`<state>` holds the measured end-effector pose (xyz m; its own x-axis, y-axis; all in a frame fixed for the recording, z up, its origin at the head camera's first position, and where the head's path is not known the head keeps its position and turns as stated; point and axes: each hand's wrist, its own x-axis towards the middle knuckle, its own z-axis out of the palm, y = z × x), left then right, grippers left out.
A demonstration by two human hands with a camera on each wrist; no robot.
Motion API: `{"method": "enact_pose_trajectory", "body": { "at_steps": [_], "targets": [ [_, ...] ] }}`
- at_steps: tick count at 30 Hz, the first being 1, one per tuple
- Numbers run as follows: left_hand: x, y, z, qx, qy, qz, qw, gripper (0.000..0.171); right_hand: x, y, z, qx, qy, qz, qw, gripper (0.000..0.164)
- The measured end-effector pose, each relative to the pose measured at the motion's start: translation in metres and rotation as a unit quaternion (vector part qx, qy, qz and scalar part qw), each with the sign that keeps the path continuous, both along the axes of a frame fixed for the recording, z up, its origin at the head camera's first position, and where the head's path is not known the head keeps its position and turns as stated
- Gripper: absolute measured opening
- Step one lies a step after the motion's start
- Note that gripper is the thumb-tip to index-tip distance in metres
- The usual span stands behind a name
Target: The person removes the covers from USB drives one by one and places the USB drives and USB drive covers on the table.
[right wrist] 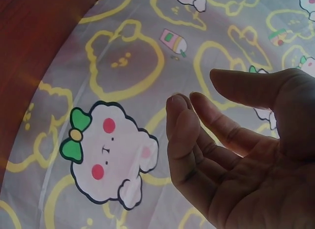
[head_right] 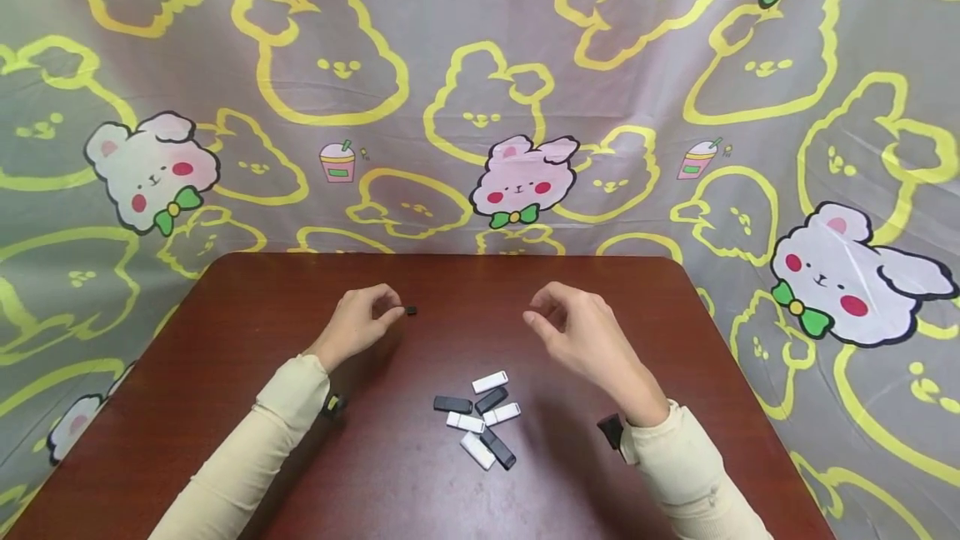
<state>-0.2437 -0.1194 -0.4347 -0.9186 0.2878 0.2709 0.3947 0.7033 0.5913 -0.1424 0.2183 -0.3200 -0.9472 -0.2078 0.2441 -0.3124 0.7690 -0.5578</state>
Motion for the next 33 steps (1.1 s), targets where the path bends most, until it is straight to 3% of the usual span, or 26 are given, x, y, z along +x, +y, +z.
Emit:
{"method": "enact_pose_trajectory", "body": {
  "at_steps": [8,14,22,33],
  "targets": [
    [0.045,0.002,0.006,0.047,0.019,0.0,0.9987,0.006,-0.015,-0.007,-0.008,0.002,-0.026,0.019,0.999,0.01],
    [0.069,0.004,0.003,0.063,0.017,-0.002,0.9978,0.011,-0.027,-0.01,-0.022,0.017,-0.035,0.047,0.998,0.009],
    [0.083,0.006,-0.004,0.062,0.033,-0.001,0.9975,0.015,-0.045,-0.02,-0.037,0.036,-0.057,0.065,0.996,0.01],
    [0.093,0.015,-0.011,0.062,0.03,-0.023,0.9973,0.015,-0.061,-0.035,-0.076,0.077,-0.044,0.117,0.989,0.011]
  ]
}}
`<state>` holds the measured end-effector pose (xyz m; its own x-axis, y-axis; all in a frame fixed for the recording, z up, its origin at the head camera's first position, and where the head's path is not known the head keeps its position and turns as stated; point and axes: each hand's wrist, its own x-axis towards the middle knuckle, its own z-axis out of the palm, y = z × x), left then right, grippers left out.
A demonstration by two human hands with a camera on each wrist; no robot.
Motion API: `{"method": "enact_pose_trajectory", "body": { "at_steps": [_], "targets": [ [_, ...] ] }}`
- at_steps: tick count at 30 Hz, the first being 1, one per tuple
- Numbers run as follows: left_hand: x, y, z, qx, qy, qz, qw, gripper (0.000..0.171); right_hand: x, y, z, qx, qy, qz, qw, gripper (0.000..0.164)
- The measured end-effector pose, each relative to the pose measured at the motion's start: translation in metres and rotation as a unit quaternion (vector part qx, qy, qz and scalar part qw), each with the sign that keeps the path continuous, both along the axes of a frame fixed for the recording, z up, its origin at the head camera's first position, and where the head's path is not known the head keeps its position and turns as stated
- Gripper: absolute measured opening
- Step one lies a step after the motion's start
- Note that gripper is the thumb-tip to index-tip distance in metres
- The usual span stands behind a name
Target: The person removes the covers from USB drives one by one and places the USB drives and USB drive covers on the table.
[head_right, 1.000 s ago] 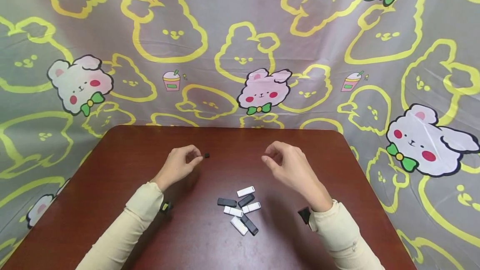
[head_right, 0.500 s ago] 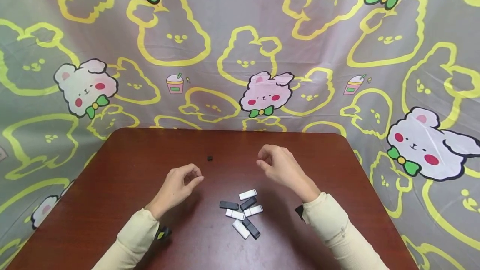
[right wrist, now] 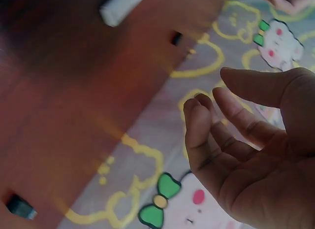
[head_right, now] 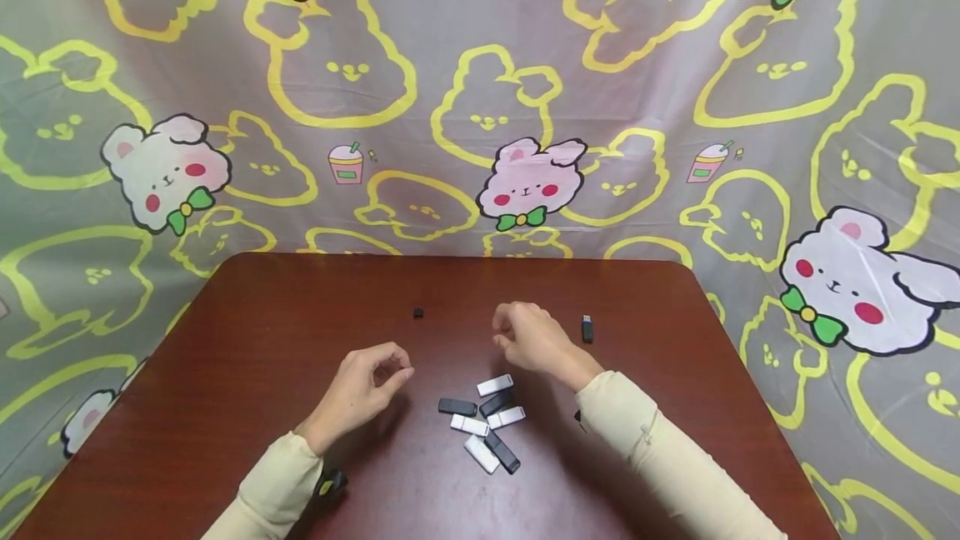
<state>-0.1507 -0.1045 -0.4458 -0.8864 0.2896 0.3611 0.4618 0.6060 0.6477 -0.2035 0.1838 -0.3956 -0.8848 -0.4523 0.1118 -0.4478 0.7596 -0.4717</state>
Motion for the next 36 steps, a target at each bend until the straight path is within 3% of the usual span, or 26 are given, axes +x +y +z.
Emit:
{"method": "enact_pose_trajectory", "body": {
  "at_steps": [9,18,36],
  "targets": [
    [0.001,0.001,-0.005,0.01,0.025,-0.011,0.9996,0.014,-0.004,-0.01,-0.023,0.046,-0.028,0.023,0.998,0.011],
    [0.003,0.0,-0.007,0.011,0.029,-0.018,0.9994,0.016,0.001,-0.015,-0.039,0.091,-0.011,0.116,0.989,0.017],
    [0.004,-0.003,-0.005,0.014,0.012,-0.002,0.9998,0.016,0.005,-0.018,-0.045,0.142,-0.032,0.168,0.975,0.022]
  ]
}}
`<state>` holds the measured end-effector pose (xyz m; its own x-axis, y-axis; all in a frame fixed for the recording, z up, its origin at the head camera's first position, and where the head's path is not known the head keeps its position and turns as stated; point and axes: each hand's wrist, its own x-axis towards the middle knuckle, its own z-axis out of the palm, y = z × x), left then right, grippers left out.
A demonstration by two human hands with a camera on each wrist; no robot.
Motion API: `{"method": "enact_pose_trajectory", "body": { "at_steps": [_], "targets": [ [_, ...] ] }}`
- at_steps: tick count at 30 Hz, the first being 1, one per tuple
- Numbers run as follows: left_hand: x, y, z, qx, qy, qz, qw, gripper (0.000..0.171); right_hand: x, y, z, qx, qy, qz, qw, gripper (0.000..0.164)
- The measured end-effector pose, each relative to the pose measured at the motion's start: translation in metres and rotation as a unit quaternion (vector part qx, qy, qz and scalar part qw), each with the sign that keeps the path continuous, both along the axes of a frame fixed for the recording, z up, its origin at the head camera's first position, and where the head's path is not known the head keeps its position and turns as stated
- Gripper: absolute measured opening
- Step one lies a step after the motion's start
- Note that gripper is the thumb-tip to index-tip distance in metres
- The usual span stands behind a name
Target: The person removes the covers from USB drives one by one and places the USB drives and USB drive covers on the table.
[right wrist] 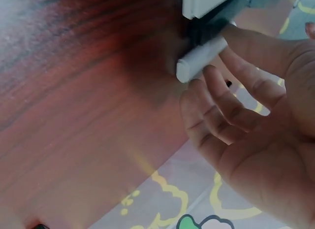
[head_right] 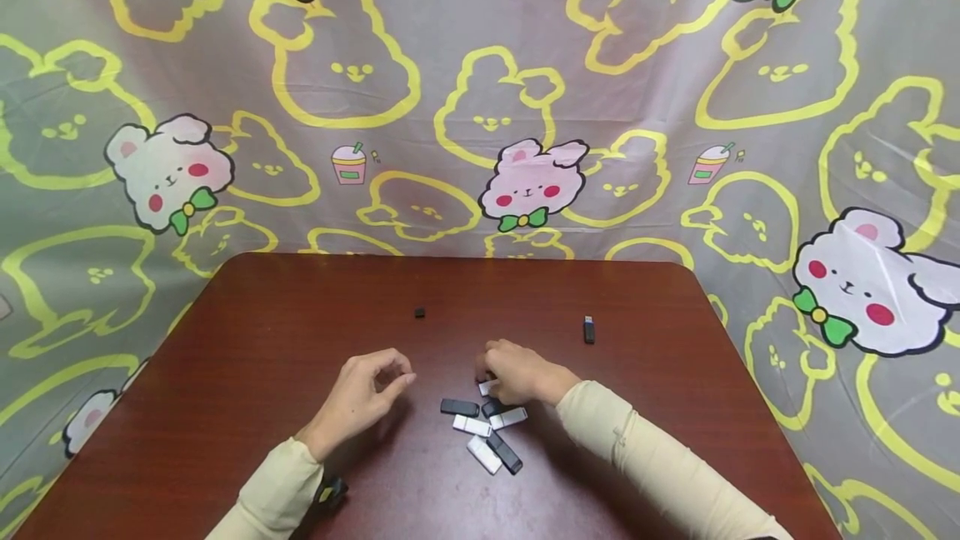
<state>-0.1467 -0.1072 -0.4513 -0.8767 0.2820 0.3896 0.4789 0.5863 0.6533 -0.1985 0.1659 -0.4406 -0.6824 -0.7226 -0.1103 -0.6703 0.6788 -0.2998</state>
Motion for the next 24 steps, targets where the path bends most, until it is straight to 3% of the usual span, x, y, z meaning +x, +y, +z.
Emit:
{"method": "enact_pose_trajectory", "body": {
  "at_steps": [11,18,24],
  "targets": [
    [0.0007,0.0043,0.0017,-0.003,-0.008,-0.002,1.0,0.015,0.0034,-0.0009,-0.0044,0.011,0.028,0.004,1.0,0.024],
    [-0.0007,0.0062,-0.0006,-0.003,-0.007,-0.01,0.9999,0.016,0.0008,0.0005,-0.0051,0.016,0.022,-0.005,1.0,0.024],
    [-0.0033,0.0064,-0.0008,-0.012,0.002,-0.015,0.9998,0.016,-0.0013,0.0004,-0.0072,0.005,0.031,-0.005,0.999,0.015]
  ]
}}
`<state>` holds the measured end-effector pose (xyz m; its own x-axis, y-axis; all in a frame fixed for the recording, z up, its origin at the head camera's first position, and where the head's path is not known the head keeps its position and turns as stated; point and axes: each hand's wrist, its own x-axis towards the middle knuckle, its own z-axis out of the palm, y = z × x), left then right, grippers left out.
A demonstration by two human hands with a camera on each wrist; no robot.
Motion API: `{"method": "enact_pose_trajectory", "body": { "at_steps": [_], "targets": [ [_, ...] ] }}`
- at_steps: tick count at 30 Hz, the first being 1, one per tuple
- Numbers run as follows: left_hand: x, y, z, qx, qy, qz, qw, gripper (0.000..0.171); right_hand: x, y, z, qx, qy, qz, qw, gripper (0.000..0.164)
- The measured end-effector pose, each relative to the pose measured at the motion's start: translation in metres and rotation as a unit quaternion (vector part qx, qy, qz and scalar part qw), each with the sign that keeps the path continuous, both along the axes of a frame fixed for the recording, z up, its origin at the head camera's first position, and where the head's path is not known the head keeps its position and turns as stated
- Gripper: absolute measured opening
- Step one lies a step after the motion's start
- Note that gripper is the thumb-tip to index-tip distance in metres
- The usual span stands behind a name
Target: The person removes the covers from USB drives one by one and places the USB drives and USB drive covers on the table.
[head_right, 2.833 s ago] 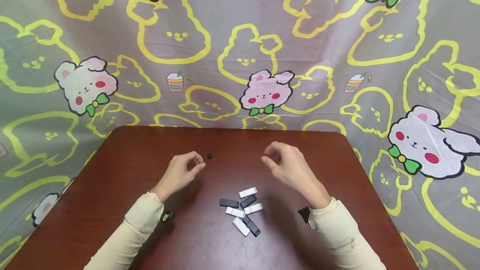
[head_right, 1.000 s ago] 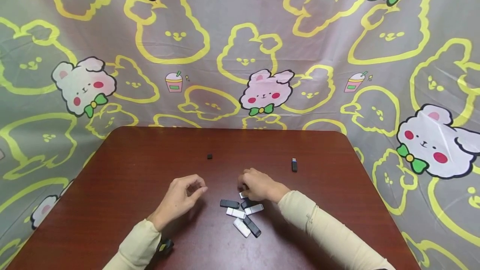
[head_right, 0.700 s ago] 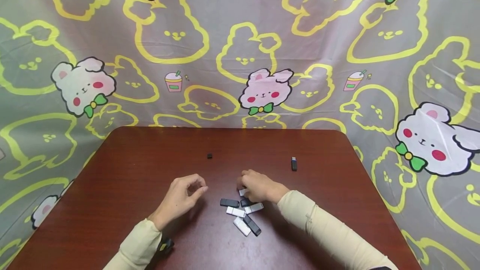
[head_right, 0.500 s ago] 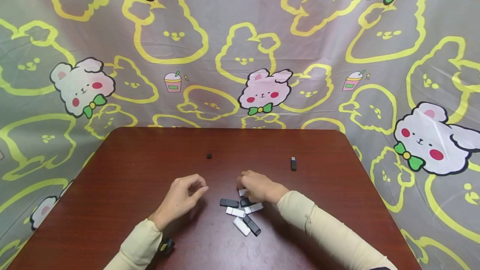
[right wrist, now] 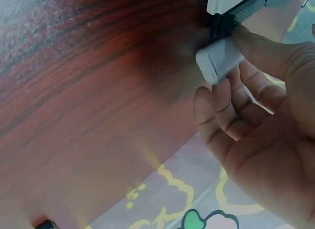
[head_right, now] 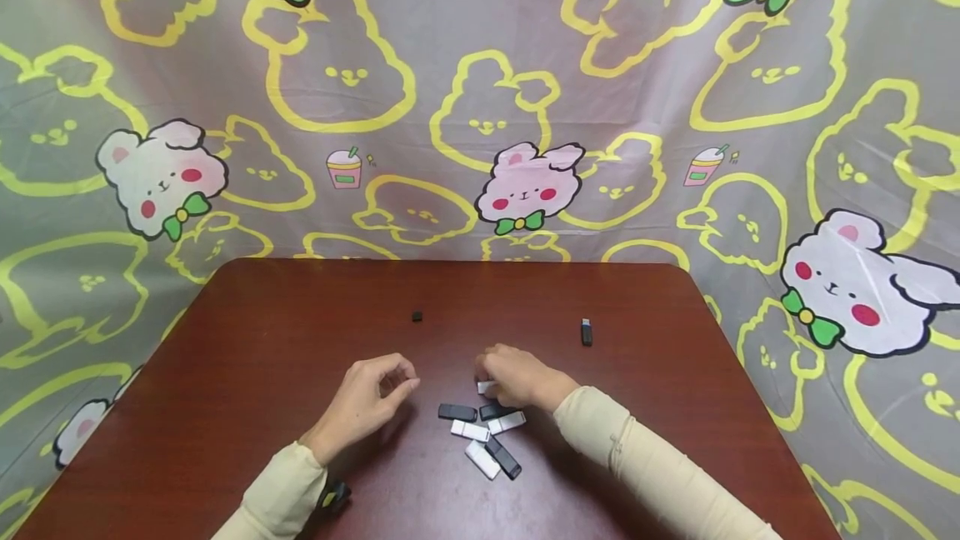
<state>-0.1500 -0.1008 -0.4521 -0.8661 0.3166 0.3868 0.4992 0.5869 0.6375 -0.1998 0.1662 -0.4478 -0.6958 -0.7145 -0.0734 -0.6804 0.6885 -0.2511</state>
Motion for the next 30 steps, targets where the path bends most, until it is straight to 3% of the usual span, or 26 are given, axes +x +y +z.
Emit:
{"method": "enact_pose_trajectory", "body": {
  "at_steps": [5,14,23,30],
  "targets": [
    [-0.001,0.0,0.0,-0.001,0.001,-0.001,1.0,0.016,-0.003,0.001,0.0,-0.011,-0.002,0.0,1.0,0.006],
    [-0.006,0.008,0.005,-0.001,-0.002,-0.009,1.0,0.013,-0.012,0.006,0.016,-0.096,0.016,-0.016,0.995,0.011],
    [-0.009,0.019,0.016,0.01,-0.018,-0.032,0.9993,0.013,-0.019,0.013,0.031,-0.183,-0.073,-0.074,0.978,0.007],
    [-0.011,0.027,0.02,0.013,-0.025,-0.049,0.9984,0.014,-0.021,0.016,0.04,-0.23,-0.096,-0.085,0.965,0.007]
  ]
}}
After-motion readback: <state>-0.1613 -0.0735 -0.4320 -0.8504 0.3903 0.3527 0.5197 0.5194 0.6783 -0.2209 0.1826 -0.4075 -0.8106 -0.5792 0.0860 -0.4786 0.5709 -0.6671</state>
